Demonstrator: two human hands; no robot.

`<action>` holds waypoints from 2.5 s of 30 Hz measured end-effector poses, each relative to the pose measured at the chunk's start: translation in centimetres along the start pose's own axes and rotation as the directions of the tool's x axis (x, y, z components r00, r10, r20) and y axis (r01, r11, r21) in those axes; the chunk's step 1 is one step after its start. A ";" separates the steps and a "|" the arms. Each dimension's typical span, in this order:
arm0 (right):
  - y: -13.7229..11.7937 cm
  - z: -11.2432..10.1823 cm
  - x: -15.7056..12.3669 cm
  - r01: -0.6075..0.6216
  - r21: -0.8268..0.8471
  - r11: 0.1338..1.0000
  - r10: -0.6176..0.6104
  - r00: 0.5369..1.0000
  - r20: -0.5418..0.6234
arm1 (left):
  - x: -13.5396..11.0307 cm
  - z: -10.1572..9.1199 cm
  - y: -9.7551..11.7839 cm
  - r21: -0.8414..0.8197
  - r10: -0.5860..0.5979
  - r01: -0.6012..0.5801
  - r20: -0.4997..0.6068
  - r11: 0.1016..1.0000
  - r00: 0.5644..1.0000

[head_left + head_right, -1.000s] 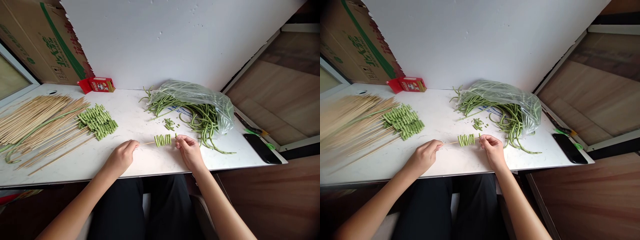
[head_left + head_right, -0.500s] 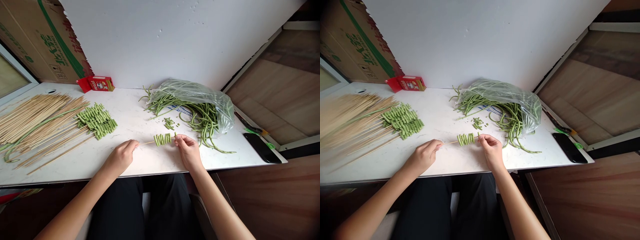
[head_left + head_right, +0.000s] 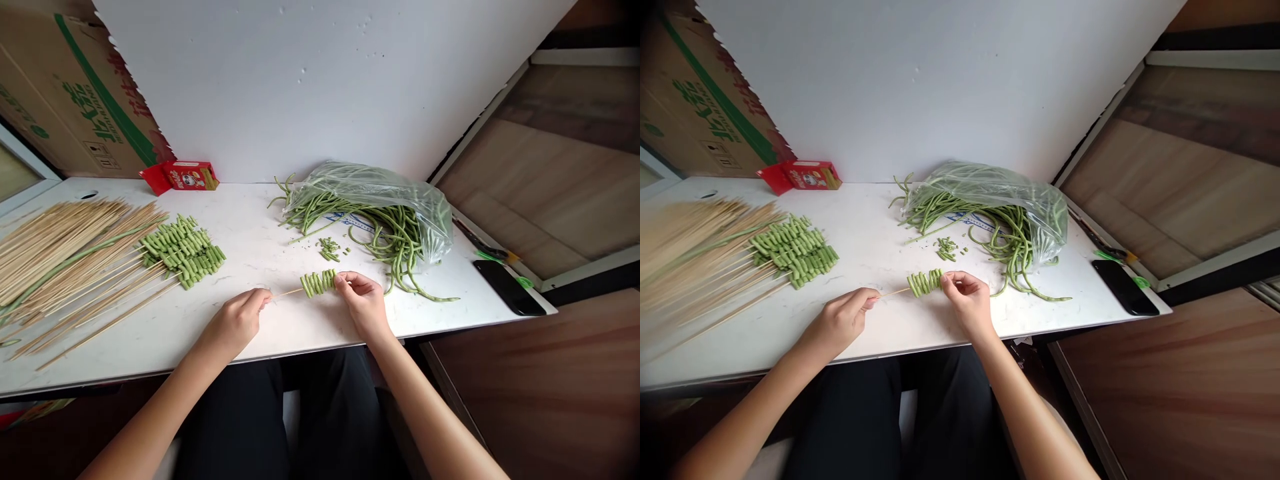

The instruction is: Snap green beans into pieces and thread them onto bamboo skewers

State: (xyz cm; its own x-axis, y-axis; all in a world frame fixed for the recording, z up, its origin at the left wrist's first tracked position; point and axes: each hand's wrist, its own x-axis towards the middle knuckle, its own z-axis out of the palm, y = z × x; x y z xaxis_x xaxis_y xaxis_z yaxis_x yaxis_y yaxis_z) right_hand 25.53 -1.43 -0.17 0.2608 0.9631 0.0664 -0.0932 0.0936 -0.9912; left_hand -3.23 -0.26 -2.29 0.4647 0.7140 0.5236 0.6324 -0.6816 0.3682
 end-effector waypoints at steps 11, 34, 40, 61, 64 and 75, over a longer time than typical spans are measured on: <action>-0.3 -0.8 0.6 -0.012 -0.102 0.995 0.010 1.000 -0.028 | 0.5 0.1 0.0 0.029 -0.066 0.070 -0.115 0.997 0.991; -0.6 1.6 8.6 0.303 -0.939 0.163 -0.129 0.950 0.284 | 0.8 0.0 -1.0 -0.008 -0.186 0.188 -0.204 0.982 0.961; -1.2 0.0 7.4 0.387 -0.868 0.311 -0.259 0.913 0.314 | 0.9 -0.1 -1.0 -0.005 -0.187 0.191 -0.217 0.982 0.958; -0.8 -2.8 2.0 -0.025 -0.068 0.997 0.026 1.000 0.014 | 1.1 -0.6 0.1 0.008 -0.075 0.077 -0.111 0.997 0.991; -0.2 -2.5 1.8 -0.042 -0.039 0.998 0.042 0.999 0.023 | 1.1 -0.6 0.2 0.008 -0.058 0.059 -0.110 0.998 0.992; 0.5 -2.1 1.8 -0.073 0.044 0.996 0.070 0.994 0.079 | 0.9 -0.3 -0.1 -0.003 -0.048 0.048 -0.092 0.999 0.995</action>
State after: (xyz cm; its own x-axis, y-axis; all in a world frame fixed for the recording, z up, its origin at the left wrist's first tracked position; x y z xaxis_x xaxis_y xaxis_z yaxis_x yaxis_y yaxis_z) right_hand 28.01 -0.20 -0.77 0.1766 0.9843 0.0060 -0.1543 0.0337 -0.9874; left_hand -3.04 0.36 -1.62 0.3744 0.7282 0.5740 0.6520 -0.6469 0.3954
